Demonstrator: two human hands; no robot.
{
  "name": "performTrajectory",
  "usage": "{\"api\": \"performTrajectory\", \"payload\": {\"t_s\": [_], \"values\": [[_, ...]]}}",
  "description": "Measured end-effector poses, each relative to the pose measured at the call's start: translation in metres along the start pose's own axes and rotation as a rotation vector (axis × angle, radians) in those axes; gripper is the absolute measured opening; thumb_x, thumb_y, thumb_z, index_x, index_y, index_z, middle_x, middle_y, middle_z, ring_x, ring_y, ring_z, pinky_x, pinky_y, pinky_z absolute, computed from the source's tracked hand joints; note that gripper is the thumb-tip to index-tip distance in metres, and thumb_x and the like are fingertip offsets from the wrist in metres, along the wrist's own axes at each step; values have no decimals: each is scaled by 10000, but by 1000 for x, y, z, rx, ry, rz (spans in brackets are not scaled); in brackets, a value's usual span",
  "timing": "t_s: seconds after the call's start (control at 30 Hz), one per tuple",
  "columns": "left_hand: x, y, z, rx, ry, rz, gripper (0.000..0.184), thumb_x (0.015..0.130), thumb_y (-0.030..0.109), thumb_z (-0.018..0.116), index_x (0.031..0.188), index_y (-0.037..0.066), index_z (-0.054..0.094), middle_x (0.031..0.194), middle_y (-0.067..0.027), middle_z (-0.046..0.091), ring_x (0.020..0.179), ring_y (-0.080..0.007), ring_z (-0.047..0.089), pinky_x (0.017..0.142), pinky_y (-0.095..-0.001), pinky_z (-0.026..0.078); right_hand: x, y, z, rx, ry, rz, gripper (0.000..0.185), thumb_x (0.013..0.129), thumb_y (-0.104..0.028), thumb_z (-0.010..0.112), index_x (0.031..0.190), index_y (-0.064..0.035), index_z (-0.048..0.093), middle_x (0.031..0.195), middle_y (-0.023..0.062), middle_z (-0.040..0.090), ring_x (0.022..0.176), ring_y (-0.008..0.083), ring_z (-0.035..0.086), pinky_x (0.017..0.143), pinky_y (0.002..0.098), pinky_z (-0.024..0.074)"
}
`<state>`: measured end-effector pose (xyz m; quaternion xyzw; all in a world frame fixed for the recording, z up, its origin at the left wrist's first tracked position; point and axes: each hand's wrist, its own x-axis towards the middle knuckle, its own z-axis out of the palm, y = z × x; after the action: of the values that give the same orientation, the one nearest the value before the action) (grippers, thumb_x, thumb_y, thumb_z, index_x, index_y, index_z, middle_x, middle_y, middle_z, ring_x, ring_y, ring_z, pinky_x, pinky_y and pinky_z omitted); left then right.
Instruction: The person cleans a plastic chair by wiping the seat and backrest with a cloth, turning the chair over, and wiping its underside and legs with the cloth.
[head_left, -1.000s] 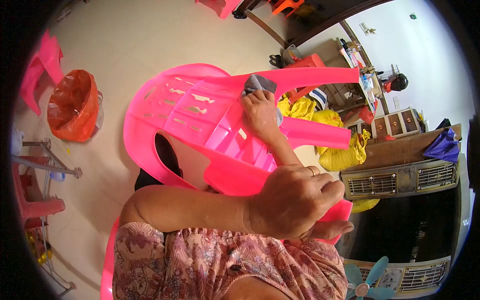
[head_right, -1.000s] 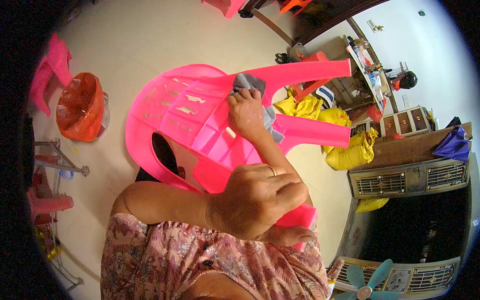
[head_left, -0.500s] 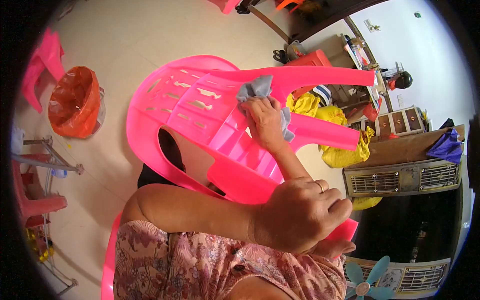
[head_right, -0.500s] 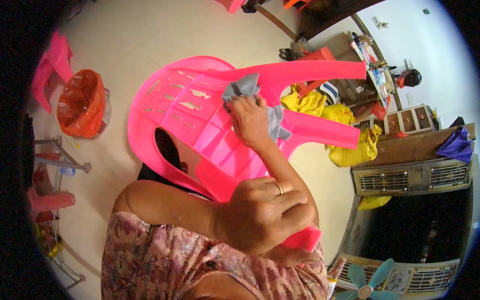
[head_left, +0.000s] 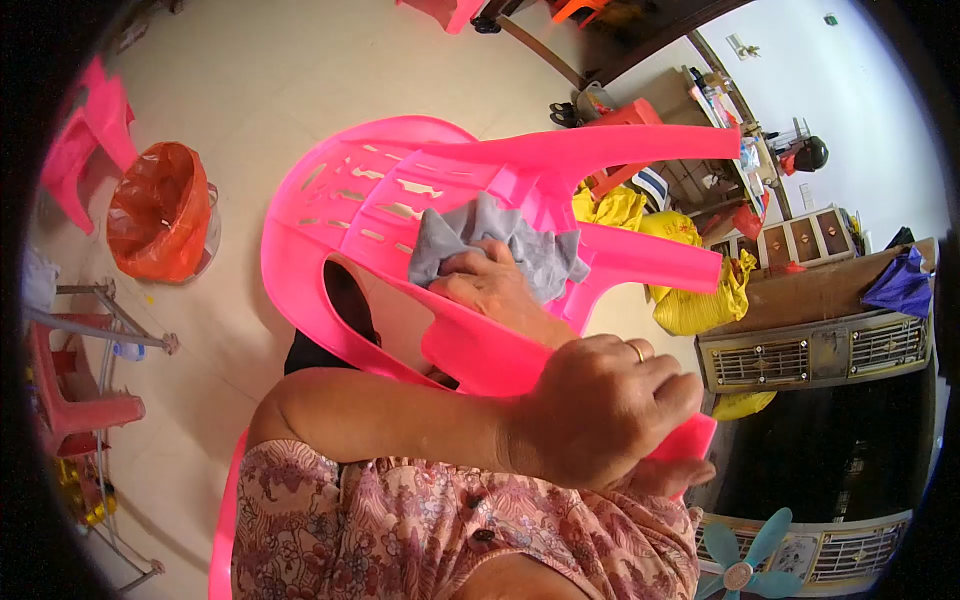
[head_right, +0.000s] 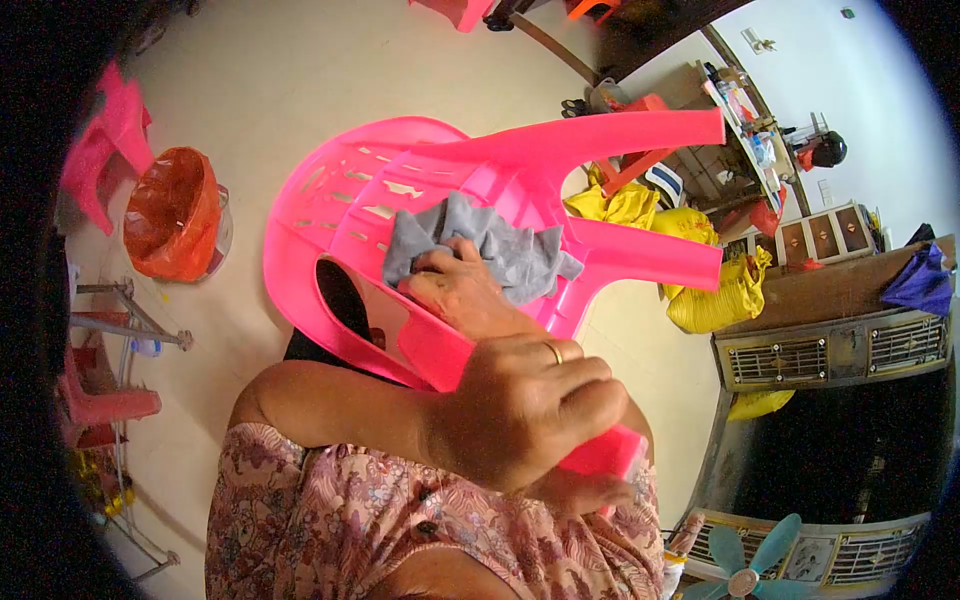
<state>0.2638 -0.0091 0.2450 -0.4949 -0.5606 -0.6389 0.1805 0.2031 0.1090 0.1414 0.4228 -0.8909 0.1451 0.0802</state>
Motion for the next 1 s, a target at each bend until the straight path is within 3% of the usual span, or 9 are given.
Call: {"api": "performTrajectory", "payload": {"t_s": [0.27,0.43,0.5,0.57,0.63,0.67,0.77,0.93,1.0], "values": [[-4,1,6,3,53,30,513,741,505,688,740,48,455,683,-119,497,612,-302,568,541,-386,445,2,24,-15,-392,26,-2,286,696,-218,632,970,-136,647,933,-2,651,1008,231,549,858,408,377],[1,4,9,3,27,55,536,782,542,648,719,40,469,661,-117,488,576,-291,546,509,-394,430,-7,3,-1,-106,-23,26,239,738,-217,594,943,-104,646,894,32,638,939,236,581,801,381,369],[1,4,7,-27,18,71,545,794,553,630,711,38,473,648,-116,481,561,-294,538,502,-398,424,-4,-2,-7,169,85,-49,194,734,-226,551,878,-123,631,828,21,598,873,190,562,798,340,362],[0,4,5,-52,-3,85,556,806,564,612,704,35,477,636,-115,475,546,-297,529,495,-402,418,-9,12,3,75,172,-60,203,721,-205,585,901,-120,626,824,22,597,849,194,565,782,357,374],[1,3,5,-18,-23,56,574,818,581,587,698,29,486,621,-111,473,526,-299,518,491,-401,412,-14,34,6,-261,396,-9,225,705,-169,614,925,-121,622,874,34,608,871,202,559,778,385,393],[0,3,4,6,-53,46,580,822,586,581,704,22,514,630,-108,489,530,-294,520,490,-395,407,-22,49,10,-260,498,107,247,737,-154,630,979,-105,608,994,66,609,950,231,552,787,411,409],[-2,-4,3,-32,-102,87,548,833,555,596,692,36,491,606,-94,470,500,-268,500,468,-375,410,-15,63,5,-341,687,298,267,788,-165,625,1037,-78,586,1101,101,583,1026,269,538,819,430,411],[-2,-11,3,-166,-117,-57,563,895,545,511,775,-3,551,652,-98,574,536,-210,546,503,-339,420,-15,82,16,-285,649,433,269,768,-121,648,1014,-57,562,1056,123,576,1032,319,535,841,462,416],[-5,4,0,-106,-157,-162,564,900,552,502,795,1,554,661,-96,585,557,-203,562,529,-326,439,-25,91,18,-87,740,318,297,735,-30,630,1027,-47,578,1004,133,586,978,339,548,806,440,451]]}}
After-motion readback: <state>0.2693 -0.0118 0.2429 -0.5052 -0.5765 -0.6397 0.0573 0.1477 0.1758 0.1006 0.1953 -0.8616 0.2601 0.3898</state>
